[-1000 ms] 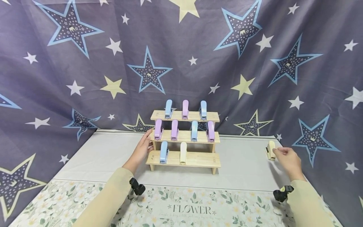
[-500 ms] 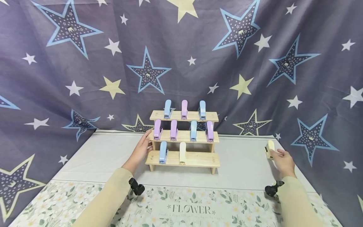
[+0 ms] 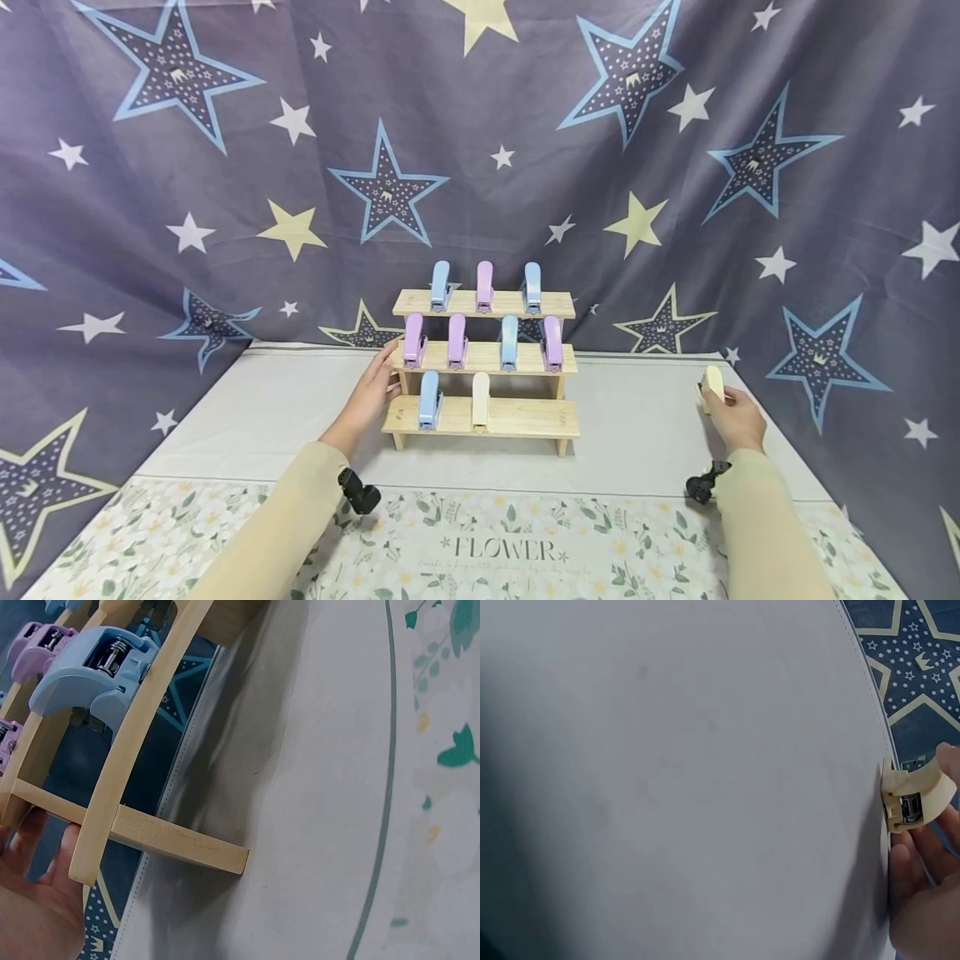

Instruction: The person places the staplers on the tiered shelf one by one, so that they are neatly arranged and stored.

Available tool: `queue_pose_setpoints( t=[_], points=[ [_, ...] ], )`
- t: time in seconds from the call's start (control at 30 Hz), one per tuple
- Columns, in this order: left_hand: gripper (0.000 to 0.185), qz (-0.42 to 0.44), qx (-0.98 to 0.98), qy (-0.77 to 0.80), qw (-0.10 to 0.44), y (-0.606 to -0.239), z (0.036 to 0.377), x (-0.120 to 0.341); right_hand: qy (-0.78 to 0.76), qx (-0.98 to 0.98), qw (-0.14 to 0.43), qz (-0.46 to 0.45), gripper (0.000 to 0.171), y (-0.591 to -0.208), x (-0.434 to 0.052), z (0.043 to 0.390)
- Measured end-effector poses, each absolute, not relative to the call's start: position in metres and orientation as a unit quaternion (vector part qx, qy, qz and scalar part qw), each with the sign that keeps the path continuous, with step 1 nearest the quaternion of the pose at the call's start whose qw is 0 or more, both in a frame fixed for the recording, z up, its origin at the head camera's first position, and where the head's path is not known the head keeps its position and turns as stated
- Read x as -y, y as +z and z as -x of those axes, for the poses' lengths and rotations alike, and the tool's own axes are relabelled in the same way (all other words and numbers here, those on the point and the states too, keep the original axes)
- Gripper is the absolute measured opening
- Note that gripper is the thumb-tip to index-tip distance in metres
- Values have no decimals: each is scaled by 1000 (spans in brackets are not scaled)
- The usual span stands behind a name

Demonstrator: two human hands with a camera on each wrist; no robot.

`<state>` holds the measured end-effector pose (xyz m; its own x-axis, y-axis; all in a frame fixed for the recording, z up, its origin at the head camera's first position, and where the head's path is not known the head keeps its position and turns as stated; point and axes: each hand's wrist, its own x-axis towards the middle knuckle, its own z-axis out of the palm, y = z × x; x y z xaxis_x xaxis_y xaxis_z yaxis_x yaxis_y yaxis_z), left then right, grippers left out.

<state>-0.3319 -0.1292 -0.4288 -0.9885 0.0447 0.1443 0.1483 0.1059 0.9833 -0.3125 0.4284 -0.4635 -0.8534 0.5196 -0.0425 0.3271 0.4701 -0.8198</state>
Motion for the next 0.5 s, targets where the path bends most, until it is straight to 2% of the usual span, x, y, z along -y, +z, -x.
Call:
queue_pose_setpoints(
  t=[0.27, 0.5],
  points=[
    [50, 65, 739, -670, 38, -429, 331, 129, 421, 872, 95, 232, 66, -461, -430, 311],
    [50, 68, 739, -669, 45, -430, 331, 130, 425, 881, 73, 197, 68, -457, -434, 308]
  ],
)
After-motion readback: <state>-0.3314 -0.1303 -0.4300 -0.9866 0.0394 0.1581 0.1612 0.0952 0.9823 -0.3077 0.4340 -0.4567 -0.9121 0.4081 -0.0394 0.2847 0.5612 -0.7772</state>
